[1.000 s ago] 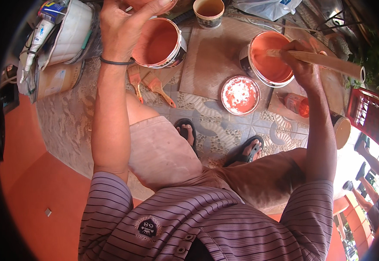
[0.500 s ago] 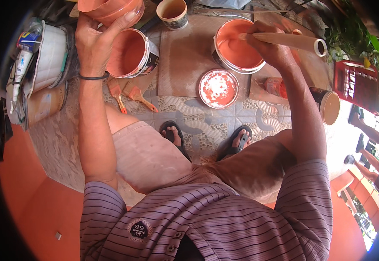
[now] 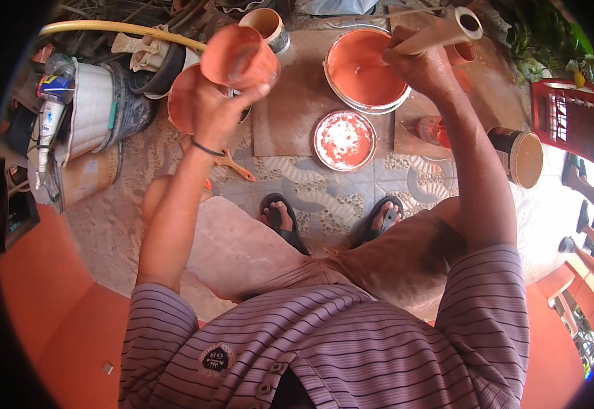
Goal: The person mixes orange paint in a bucket using a wooden stick. They pour paint between containers and stir it thoroughly to ensure an even consistency.
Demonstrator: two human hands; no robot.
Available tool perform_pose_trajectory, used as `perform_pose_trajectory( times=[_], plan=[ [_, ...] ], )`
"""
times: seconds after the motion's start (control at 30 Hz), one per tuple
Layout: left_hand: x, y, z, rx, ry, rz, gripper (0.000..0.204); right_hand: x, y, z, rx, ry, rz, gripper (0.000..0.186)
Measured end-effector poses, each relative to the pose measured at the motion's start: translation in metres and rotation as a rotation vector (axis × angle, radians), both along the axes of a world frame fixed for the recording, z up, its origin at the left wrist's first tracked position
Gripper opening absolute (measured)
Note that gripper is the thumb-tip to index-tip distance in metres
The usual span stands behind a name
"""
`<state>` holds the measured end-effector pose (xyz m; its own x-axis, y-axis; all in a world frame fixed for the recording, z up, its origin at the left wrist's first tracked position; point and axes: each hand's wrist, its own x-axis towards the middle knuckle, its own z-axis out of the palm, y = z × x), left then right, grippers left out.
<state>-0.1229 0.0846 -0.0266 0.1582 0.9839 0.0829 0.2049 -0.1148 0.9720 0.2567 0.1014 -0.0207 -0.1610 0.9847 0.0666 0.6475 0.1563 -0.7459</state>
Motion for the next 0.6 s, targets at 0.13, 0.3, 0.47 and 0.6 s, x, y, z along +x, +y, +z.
perform_pose_trajectory(
  times=[0.13, 0.3, 0.47, 0.6],
  plan=[
    [0.033, -0.017, -0.064, -0.108, -0.055, 0.102, 0.093, 0.013, -0.001, 0.010, -0.383, 0.155, -0.099, 0.014],
    [0.040, -0.063, -0.161, -0.123, 0.127, 0.474, 0.095, -0.013, -0.010, -0.007, -0.233, 0.295, -0.005, 0.014],
    [0.035, -0.115, -0.198, -0.244, 0.255, 0.705, 0.100, 0.013, -0.009, 0.004, -0.080, -0.035, -0.027, 0.014],
    [0.024, -0.125, -0.210, -0.261, 0.219, 0.785, 0.101, 0.011, -0.011, 0.000, -0.330, 0.196, -0.071, 0.012]
  ],
)
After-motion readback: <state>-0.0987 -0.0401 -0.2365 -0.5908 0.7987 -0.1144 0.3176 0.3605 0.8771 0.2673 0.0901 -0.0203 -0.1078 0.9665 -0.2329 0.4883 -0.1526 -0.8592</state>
